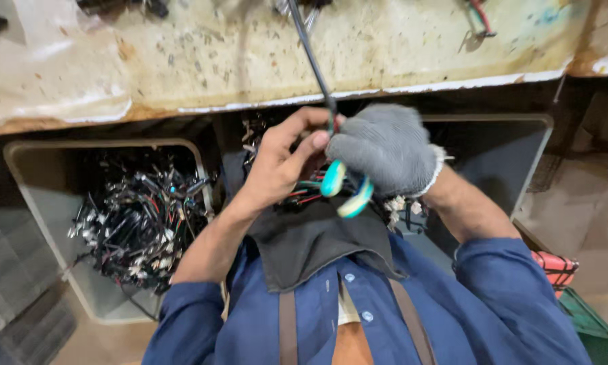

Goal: The person holds wire harnesses on their lap and uses pliers to cut and strip insulation from the wires, pulling off removed insulation and placing the processed harnesses and connectors on the workbench and into bins.

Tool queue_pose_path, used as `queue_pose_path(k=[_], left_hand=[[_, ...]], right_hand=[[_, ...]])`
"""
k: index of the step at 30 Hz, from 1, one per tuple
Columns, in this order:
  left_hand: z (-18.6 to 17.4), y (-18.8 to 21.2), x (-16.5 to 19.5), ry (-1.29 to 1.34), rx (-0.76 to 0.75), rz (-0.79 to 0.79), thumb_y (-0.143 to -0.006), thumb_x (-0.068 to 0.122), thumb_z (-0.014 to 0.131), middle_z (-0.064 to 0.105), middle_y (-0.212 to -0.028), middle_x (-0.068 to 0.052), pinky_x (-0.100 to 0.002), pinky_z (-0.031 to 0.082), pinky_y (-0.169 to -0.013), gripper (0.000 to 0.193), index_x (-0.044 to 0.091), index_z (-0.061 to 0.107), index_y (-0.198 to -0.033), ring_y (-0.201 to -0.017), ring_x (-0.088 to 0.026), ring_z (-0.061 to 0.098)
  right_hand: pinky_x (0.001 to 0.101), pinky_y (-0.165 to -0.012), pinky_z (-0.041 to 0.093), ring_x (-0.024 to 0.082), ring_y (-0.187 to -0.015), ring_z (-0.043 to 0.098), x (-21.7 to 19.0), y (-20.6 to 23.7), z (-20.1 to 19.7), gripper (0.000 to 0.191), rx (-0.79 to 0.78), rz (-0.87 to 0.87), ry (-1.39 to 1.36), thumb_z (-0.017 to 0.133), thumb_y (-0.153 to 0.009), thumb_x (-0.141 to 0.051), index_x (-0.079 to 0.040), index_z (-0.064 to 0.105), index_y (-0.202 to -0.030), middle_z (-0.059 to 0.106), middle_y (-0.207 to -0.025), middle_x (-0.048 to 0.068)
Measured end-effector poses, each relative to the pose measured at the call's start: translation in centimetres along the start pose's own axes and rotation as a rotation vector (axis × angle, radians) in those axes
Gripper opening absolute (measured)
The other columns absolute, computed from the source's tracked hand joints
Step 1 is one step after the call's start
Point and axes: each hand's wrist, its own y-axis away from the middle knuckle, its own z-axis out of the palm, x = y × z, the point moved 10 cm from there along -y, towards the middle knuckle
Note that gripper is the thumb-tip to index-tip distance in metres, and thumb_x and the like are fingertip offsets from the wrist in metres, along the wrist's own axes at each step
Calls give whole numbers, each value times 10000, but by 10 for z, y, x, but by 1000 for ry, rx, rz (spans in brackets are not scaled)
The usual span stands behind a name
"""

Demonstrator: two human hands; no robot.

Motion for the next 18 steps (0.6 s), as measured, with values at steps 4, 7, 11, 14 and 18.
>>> queue_pose_path(k=[4, 7, 11, 14, 18], left_hand=[[-6, 4, 19, -299, 116, 124, -1086, 221, 597, 615, -791, 33, -222, 478, -649, 292, 33, 647, -1304, -682, -49, 536], [-2, 9, 14, -115, 81, 138, -1073, 212, 621, 590, -817, -20, -246, 453, -649, 303, 15, 659, -1301, -702, -85, 521], [-7, 18, 17, -272, 142, 276, -1087, 261, 609, 671, -1002, -62, -263, 509, -803, 318, 13, 629, -1286, -895, -127, 643], [-14, 21, 13, -273, 161, 265, -1069, 272, 622, 700, -997, -89, -277, 519, -802, 352, 2, 626, -1296, -888, -158, 670], [-7, 26, -6, 75, 49, -35, -997, 199, 675, 643, -844, -118, -307, 469, -656, 596, 19, 484, -1532, -707, -204, 585]], right_hand=[[404, -621, 474, 257, -712, 619, 45, 11, -10, 51, 386, 469, -484, 691, -904, -142, -98, 681, -927, 628, -806, 74], [402, -618, 478, 260, -709, 623, 49, 28, -9, 50, 646, 574, -741, 689, -927, -140, -96, 677, -947, 633, -812, 76], [401, -615, 483, 263, -705, 628, 50, 39, 11, 50, 842, 611, -1020, 687, -958, -137, -92, 671, -975, 640, -819, 80], [400, -612, 487, 266, -702, 632, 61, 26, 36, 50, 797, 629, -953, 685, -982, -135, -90, 668, -996, 645, -824, 82], [398, -609, 492, 269, -699, 638, 87, -5, 20, 50, 719, 405, -235, 682, -1013, -132, -87, 662, -1023, 651, -831, 86]])
